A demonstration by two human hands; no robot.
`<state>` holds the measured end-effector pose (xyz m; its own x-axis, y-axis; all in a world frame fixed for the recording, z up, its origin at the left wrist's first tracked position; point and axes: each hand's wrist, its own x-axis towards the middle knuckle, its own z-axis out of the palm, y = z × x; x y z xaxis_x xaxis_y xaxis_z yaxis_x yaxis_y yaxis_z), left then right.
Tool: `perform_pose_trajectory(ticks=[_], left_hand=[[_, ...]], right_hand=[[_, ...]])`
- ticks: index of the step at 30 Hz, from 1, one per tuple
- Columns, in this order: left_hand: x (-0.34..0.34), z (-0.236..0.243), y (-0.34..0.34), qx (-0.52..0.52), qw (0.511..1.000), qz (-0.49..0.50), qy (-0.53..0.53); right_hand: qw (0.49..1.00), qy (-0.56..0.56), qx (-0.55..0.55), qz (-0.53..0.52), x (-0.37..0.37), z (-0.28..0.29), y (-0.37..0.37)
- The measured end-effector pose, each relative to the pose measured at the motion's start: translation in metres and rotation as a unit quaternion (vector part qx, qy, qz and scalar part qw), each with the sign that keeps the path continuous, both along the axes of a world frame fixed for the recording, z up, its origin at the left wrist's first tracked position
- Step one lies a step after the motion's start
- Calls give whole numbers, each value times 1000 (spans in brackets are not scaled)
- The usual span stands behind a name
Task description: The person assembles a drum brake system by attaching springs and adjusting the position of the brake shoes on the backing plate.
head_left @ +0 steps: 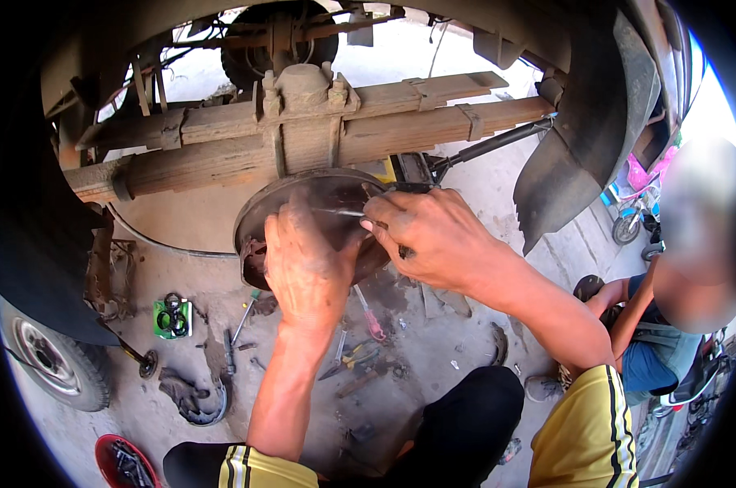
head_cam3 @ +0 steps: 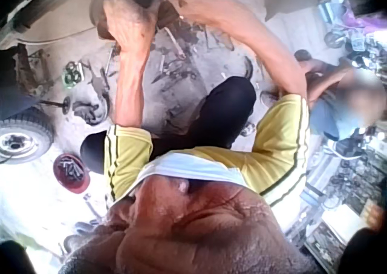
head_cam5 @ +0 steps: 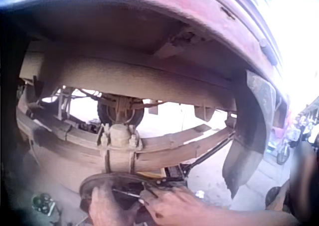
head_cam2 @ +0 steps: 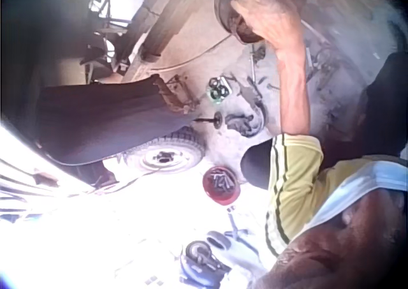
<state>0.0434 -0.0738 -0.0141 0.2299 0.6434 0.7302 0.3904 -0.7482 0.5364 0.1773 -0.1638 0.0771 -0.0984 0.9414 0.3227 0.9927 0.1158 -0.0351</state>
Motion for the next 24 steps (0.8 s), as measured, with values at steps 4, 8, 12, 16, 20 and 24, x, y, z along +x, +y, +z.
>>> perform_pose_trajectory(ticks=[4,8,12,16,20,24], left_hand=[[0,-3,1,1,1000,7,-20],[-1,-1,3,-47,995,-7,-82],[2,0,3,-43,994,-8,-98],[2,-3,5,-37,993,-29,-106],[1,0,2,-51,994,-32,-95],[1,-6,5,-17,996,-23,-84]], right_hand=[[1000,-23,-2,-3,-6,9,-2],[994,-110,13,24,-10,17,-3],[980,-192,-11,55,-15,35,1],[977,-203,-31,59,-20,38,8],[978,-202,-28,50,-24,35,8],[976,-207,-35,61,-23,33,9]])
